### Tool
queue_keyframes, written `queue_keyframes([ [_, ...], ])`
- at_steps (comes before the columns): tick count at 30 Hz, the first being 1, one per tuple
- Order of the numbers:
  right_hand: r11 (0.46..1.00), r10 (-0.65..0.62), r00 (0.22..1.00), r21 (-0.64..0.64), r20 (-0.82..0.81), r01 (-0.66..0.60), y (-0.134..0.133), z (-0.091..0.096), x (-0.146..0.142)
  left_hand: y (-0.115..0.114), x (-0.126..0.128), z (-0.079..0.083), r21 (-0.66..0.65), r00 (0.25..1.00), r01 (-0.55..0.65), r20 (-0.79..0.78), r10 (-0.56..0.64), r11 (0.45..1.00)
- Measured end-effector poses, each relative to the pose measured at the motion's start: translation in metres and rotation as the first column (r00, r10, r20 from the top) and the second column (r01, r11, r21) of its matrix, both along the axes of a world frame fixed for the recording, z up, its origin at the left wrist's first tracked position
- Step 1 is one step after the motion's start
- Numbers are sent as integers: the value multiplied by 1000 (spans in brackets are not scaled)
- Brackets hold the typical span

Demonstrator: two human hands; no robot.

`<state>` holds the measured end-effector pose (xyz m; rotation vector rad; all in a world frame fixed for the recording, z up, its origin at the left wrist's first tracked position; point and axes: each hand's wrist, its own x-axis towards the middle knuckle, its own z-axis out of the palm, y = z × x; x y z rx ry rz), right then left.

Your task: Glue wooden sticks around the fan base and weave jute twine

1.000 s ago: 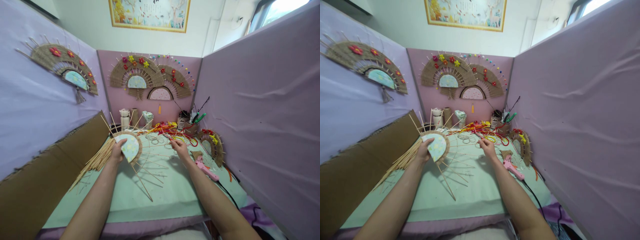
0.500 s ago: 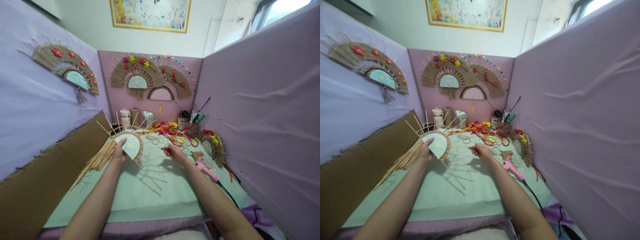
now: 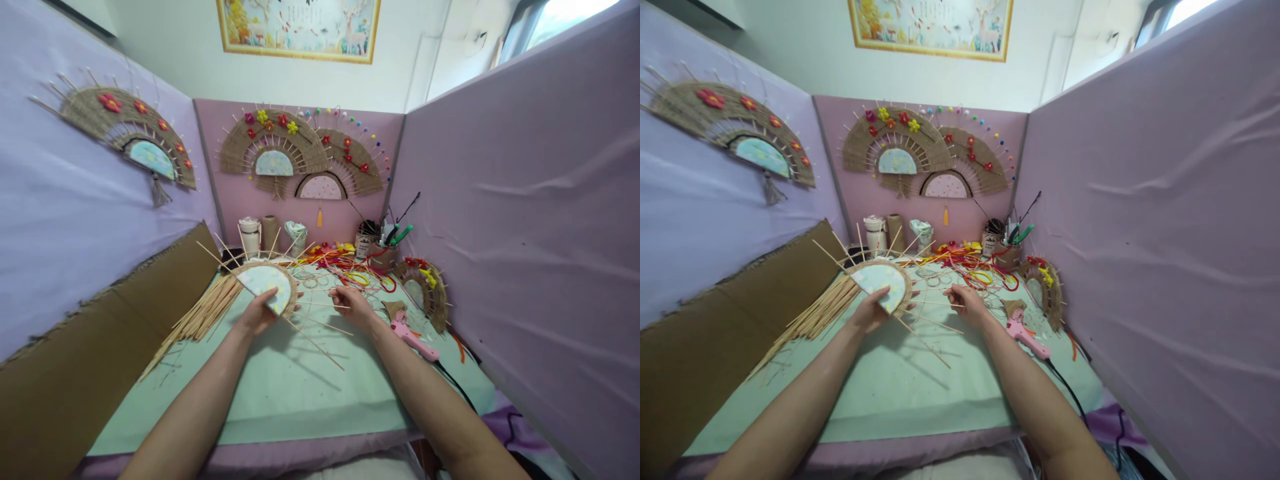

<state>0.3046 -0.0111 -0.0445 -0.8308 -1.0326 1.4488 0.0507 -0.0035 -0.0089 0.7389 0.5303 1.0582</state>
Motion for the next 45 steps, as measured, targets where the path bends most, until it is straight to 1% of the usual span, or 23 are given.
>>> queue_keyframes([
  [1,1000,-15,1000,-2,2,15,0,1,2,-4,3,0,23,998,63,-16,-63,998],
  [2,1000,-27,1000,-1,10,27,0,1,3,-7,5,-1,43,995,95,-31,-94,995],
  [3,999,-34,999,3,23,34,0,2,5,-8,7,-1,57,994,100,-41,-98,993],
  [5,999,-35,998,17,53,35,-1,3,6,-9,8,-1,61,997,68,-48,-65,996],
  [10,996,-30,988,83,152,17,-3,1,5,-4,4,1,22,999,-20,-41,20,1000],
  [15,979,-125,953,190,277,73,-2,-3,8,-2,2,-1,54,996,-64,-55,67,997],
  [18,956,-196,908,278,370,93,-2,-3,10,-1,3,-2,64,994,-91,-58,94,994],
  [21,909,-311,838,399,448,124,-2,1,9,-1,2,0,75,989,-125,-70,131,989],
  [24,813,-491,745,545,452,205,-3,3,9,0,1,3,98,984,-158,-66,165,982],
  [26,750,-580,698,609,419,258,-4,4,9,1,1,4,109,980,-184,-50,190,977],
  [28,710,-626,677,642,387,290,-4,4,9,2,0,4,114,976,-212,-30,216,971],
  [31,681,-652,667,666,362,305,-6,5,9,3,0,4,109,973,-230,-9,232,967],
  [32,682,-650,669,666,361,302,-7,5,9,3,0,4,106,973,-229,-6,231,968],
  [34,701,-625,689,653,368,287,-9,7,8,4,0,4,103,974,-227,0,228,968],
  [36,735,-576,728,625,371,263,-10,8,7,4,0,4,102,974,-224,11,225,969],
  [38,786,-504,786,568,358,245,-9,8,6,5,-1,4,101,975,-224,27,222,969],
  [40,858,-398,866,456,302,236,-6,5,5,5,-2,5,98,974,-225,43,222,969],
  [42,928,-271,942,312,197,202,-3,3,5,5,-3,5,95,974,-226,58,221,969],
  [43,952,-214,967,251,138,175,-1,2,5,5,-3,5,93,973,-225,64,220,970],
  [45,977,-126,991,178,51,115,-1,1,5,4,-3,5,88,974,-221,75,214,971],
])
